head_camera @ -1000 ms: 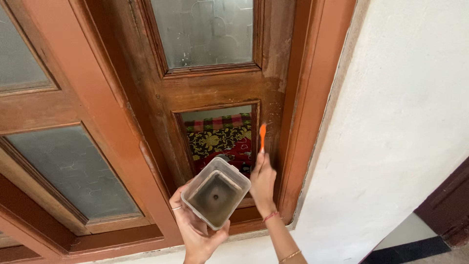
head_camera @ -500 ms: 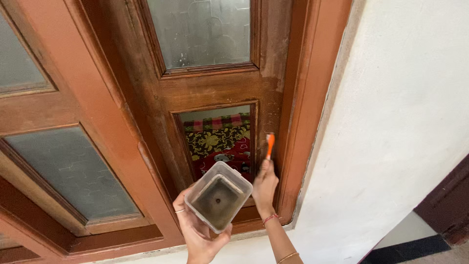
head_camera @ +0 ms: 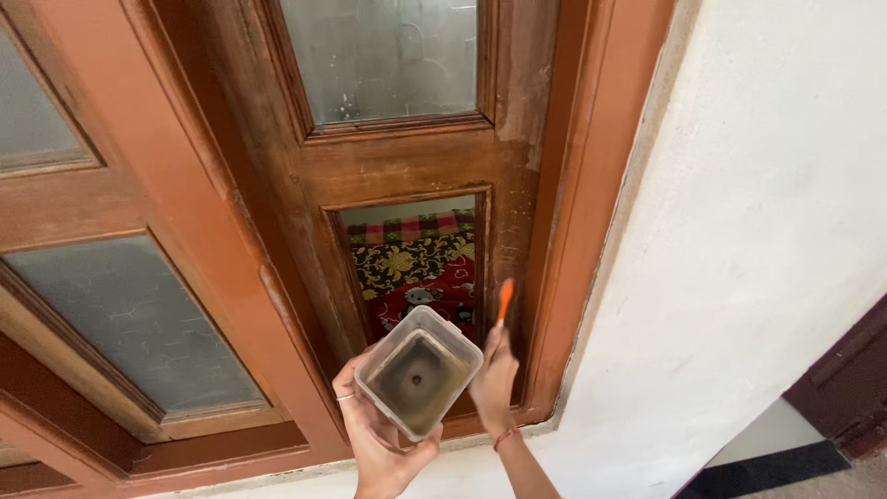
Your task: The person uses a toothbrush dipped in a liquid from a small plastic container to scrub the textured glass and wooden frame of a window. The person repeatedly dips the brush and scrubs different sections of the window frame and glass.
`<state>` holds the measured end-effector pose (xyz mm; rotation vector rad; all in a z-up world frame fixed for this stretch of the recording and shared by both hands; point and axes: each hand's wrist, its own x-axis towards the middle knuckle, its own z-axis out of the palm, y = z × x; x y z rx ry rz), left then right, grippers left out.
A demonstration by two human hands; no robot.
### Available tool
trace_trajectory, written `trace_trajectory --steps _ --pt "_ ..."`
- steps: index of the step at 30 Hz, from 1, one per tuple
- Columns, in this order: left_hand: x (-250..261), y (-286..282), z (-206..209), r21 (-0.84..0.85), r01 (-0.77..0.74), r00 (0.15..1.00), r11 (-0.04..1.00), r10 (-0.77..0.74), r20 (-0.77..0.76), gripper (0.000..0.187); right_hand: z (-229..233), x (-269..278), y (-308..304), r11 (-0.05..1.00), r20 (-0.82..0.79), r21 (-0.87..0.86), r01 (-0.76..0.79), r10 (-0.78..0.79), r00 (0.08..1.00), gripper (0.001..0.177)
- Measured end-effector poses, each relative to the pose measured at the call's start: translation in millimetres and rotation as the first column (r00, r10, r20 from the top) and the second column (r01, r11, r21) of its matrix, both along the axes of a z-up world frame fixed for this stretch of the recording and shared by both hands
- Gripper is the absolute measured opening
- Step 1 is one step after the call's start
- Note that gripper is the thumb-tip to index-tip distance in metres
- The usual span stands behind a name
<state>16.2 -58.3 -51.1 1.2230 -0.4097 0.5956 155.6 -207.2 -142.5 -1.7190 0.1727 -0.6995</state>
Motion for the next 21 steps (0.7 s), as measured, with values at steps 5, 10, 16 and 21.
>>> trace_trajectory --steps 5,10,16,21 --pt "0.3 3.2 1.9 -0.037 0.013 0.999 0.999 -0.015 -0.046 0.105 26.6 3.4 -14.4 0.987 -0.063 -0.163 0.001 -0.012 0.998 0.049" --pt "0.9 3.3 4.6 -0.033 0.019 0.999 0.999 -0.02 -0.034 0.105 40.5 -1.5 -16.1 0.978 0.057 -0.196 0.076 -0.066 0.996 0.052" --pt "-2.4 5.3 12.9 -0.028 0.011 0.998 1.0 -0.013 -0.06 0.106 51.4 -14.9 -12.3 0.976 -0.134 -0.215 -0.032 0.002 0.991 0.051" --pt "-4.2 5.6 18.3 -0.026 0.032 0.998 0.999 -0.033 -0.048 0.106 108.0 1.2 -19.7 0.965 -0.037 -0.263 0.022 -0.033 0.999 0.05"
